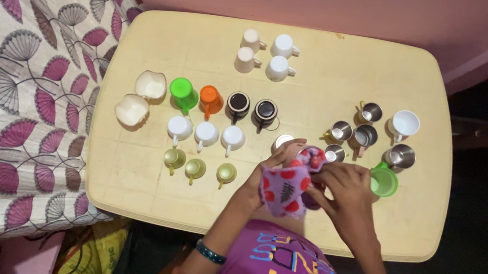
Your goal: The person wipes multiple mugs on a table using a patterned cloth. They handle each mug individually, wiping the exterior and interior surfaces, then place them back on the table.
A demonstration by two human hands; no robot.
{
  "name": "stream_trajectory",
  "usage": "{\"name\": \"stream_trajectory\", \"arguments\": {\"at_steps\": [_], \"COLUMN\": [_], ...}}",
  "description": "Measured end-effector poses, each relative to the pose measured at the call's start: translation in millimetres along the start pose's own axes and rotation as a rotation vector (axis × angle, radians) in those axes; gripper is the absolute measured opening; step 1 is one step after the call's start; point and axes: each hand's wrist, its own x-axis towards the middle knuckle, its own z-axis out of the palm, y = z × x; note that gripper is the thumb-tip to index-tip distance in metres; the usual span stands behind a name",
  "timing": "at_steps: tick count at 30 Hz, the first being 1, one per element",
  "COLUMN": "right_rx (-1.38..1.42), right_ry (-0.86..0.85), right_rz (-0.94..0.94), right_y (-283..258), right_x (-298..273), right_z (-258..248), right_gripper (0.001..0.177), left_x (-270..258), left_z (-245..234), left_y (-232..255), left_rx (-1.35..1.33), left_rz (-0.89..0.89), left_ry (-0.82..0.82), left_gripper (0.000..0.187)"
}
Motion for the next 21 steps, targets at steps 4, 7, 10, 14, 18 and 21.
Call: {"name": "stream_trajectory", "arguments": {"at_steps": [4,7,10,14,18,21], "right_rx": [0.290,0.462,0.071,0.068,0.212,0.471], "right_ry": [0.180,-0.047,0.043,-0.271,-0.174,-0.181], "right_rz": [0.349,0.171,-0.040,0.211,0.069,0.078], "right_y": [-20,-15,-23,-3,19,36], "right_x": [-10,1,3,8,8,3], "right_z": [-16,-3,26,48,50,40], "right_gripper": [0.024,0.054,0.088,0.064,0.059,0.057], "left_x": [-4,-6,-5,-12,-18,-25], "left_z": [13,17,16,10,9,9], "left_y": [-4,-8,-9,5,6,7], "left_rx": [0.028,0.116,0.167,0.400,0.393,0.330], "left_rz": [0.022,0.072,0.095,0.096,0.102,0.069], "left_ry": [0.106,0.097,0.126,0.119,0.162,0.119], "left_gripper": [0.057,0.056,0.055,0.052,0.051,0.052]}}
